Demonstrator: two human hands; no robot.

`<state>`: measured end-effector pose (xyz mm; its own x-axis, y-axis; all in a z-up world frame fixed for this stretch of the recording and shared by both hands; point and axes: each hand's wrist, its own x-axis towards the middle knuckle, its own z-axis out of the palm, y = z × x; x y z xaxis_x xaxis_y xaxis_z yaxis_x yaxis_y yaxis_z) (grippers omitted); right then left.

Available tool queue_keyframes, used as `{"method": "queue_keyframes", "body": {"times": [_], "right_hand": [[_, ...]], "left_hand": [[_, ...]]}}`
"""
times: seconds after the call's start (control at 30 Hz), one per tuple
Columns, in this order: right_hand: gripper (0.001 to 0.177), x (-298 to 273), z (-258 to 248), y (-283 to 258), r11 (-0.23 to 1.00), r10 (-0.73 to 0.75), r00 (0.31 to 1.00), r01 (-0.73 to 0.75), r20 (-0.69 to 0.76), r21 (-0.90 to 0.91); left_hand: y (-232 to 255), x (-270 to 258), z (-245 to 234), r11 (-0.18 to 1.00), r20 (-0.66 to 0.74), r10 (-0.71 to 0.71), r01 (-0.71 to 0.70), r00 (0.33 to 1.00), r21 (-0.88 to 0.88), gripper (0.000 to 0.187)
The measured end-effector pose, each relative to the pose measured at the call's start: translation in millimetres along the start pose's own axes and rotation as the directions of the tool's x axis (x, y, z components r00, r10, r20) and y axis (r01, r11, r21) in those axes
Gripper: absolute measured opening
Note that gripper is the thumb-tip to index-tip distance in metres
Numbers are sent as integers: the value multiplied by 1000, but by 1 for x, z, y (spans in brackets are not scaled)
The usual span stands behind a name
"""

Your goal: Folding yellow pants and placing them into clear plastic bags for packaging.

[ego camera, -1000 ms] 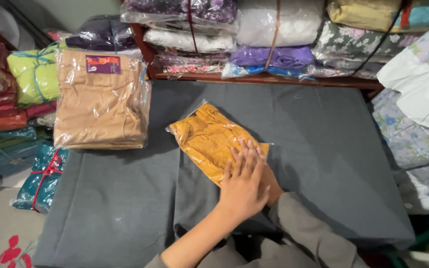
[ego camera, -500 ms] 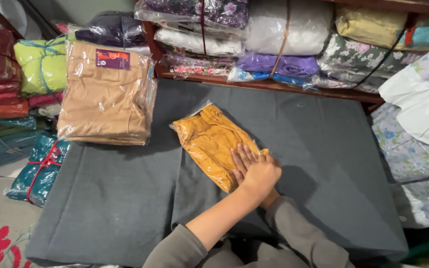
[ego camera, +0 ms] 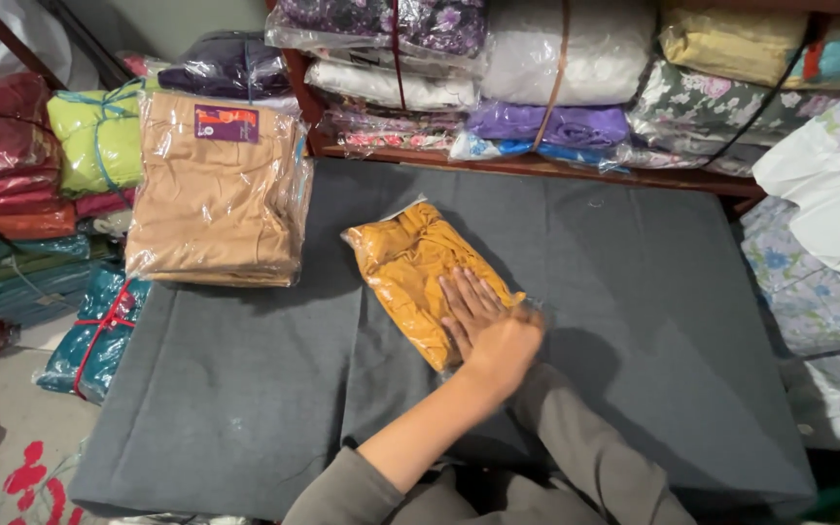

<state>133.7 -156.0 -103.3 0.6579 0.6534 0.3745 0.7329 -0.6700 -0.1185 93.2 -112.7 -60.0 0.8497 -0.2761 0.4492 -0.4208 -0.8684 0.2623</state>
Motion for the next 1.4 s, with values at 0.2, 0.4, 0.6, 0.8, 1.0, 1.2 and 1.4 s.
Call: {"method": "queue_keyframes", "body": {"times": [0.2,0.4,0.6,0.8,1.0,1.2,1.4], "right_hand": [[57,1,-49,-29,990,-121,987,127,-108,57],[47,34,-21,-20,941,-221,974,229,-59,250],[50,59,-16,-30,976,-90,994,76,63,202],[64,32,-25,-18,970,-239,971,238,-18,-43],[29,-42,-135,-43,966,-132,969,173,-208,190],[77,-30,-123,-20,962,-214,933,151,-288,-226],[37,-14,-209,-75,935,-96,977,154,-190,319]], "left_hand": [[-8,-62,-95,984,108,-160,167,981,-64,71],[-23,-85,-99,956,-106,-59,87,993,280,22],[-16,-78,-110,999,-70,52,-52,996,4,27],[-19,-72,-135,993,-163,-117,121,980,16,15],[-33,-81,-173,909,-28,-313,291,949,-298,23],[-12,-68,-228,919,-145,-261,199,954,-341,17],[-11,-78,-288,831,-284,-366,174,886,-529,4]]}}
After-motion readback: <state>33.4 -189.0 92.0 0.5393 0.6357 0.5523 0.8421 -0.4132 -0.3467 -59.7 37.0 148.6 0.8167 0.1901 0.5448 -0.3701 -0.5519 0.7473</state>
